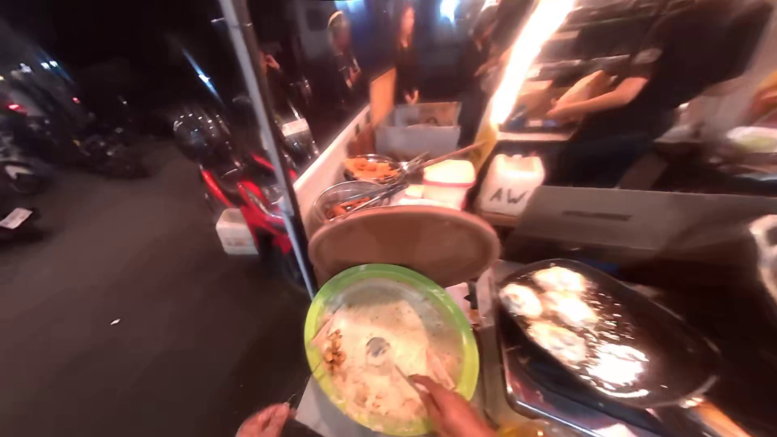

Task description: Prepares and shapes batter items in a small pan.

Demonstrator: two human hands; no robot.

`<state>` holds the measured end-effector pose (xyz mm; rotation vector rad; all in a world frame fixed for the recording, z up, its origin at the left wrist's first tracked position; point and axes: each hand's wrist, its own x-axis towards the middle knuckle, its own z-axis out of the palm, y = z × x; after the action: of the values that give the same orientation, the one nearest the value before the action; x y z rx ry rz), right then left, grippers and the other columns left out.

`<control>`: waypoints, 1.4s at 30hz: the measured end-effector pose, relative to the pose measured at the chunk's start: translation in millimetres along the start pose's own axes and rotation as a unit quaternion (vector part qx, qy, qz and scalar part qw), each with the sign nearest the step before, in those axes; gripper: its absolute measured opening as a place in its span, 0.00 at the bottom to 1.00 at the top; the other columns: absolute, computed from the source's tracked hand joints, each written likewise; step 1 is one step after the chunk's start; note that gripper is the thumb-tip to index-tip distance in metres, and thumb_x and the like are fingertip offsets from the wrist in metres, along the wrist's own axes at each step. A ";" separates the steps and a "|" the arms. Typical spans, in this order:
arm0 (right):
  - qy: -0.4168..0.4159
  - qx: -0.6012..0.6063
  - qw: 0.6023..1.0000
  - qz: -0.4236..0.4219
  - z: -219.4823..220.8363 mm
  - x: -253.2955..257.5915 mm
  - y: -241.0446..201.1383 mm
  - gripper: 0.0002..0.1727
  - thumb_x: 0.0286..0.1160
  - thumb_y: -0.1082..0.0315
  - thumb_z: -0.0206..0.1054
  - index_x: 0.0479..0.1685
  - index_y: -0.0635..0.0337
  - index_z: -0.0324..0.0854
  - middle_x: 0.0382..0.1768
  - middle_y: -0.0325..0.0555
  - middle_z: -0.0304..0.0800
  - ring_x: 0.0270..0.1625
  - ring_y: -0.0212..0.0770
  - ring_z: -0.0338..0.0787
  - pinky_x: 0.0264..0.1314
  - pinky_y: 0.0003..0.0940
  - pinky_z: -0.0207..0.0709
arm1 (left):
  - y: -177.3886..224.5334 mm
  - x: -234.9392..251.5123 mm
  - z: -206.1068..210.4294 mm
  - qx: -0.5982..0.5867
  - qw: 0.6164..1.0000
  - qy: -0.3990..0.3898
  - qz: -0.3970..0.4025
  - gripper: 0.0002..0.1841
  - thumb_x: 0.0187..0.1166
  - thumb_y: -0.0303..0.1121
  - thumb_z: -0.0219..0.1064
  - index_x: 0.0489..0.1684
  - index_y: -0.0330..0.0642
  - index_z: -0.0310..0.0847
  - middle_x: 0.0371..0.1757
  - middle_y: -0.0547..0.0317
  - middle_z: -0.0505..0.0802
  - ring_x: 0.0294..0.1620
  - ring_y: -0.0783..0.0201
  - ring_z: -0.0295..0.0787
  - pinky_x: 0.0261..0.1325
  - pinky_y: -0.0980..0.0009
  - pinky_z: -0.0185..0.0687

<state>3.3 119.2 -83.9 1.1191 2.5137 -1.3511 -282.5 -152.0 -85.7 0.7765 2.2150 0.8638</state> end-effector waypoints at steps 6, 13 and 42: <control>0.013 -0.045 0.999 -0.026 14.5 58.9 -28.9 0.24 0.92 0.61 0.49 0.82 0.50 0.75 0.58 0.56 0.92 0.58 0.54 0.92 0.68 0.56 0.81 | 0.8 11.9 -44.5 0.078 0.996 -0.046 0.011 0.23 0.89 0.54 0.56 0.60 0.51 0.91 0.57 0.57 0.96 0.60 0.61 0.92 0.71 0.51 0.82; 0.013 -0.149 0.987 0.058 46.4 94.3 -85.7 0.26 0.86 0.66 0.50 0.84 0.47 0.71 0.55 0.58 0.92 0.59 0.58 0.92 0.61 0.61 0.84 | 18.6 25.6 -56.9 0.210 0.976 -0.050 -0.030 0.27 0.86 0.63 0.50 0.62 0.59 0.89 0.59 0.61 0.94 0.64 0.61 0.90 0.71 0.49 0.81; 0.315 -0.201 0.925 -0.072 93.2 -30.2 -1.5 0.21 0.87 0.59 0.55 0.71 0.32 0.87 0.28 0.44 0.91 0.26 0.48 0.91 0.22 0.50 0.82 | 38.0 2.9 -13.1 0.196 0.978 -0.065 0.021 0.26 0.86 0.63 0.52 0.61 0.60 0.89 0.50 0.61 0.96 0.53 0.60 0.93 0.60 0.48 0.86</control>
<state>0.3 31.8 -128.1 1.4589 3.1545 -0.4664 -282.7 -131.5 -51.0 1.0338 2.2850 0.3824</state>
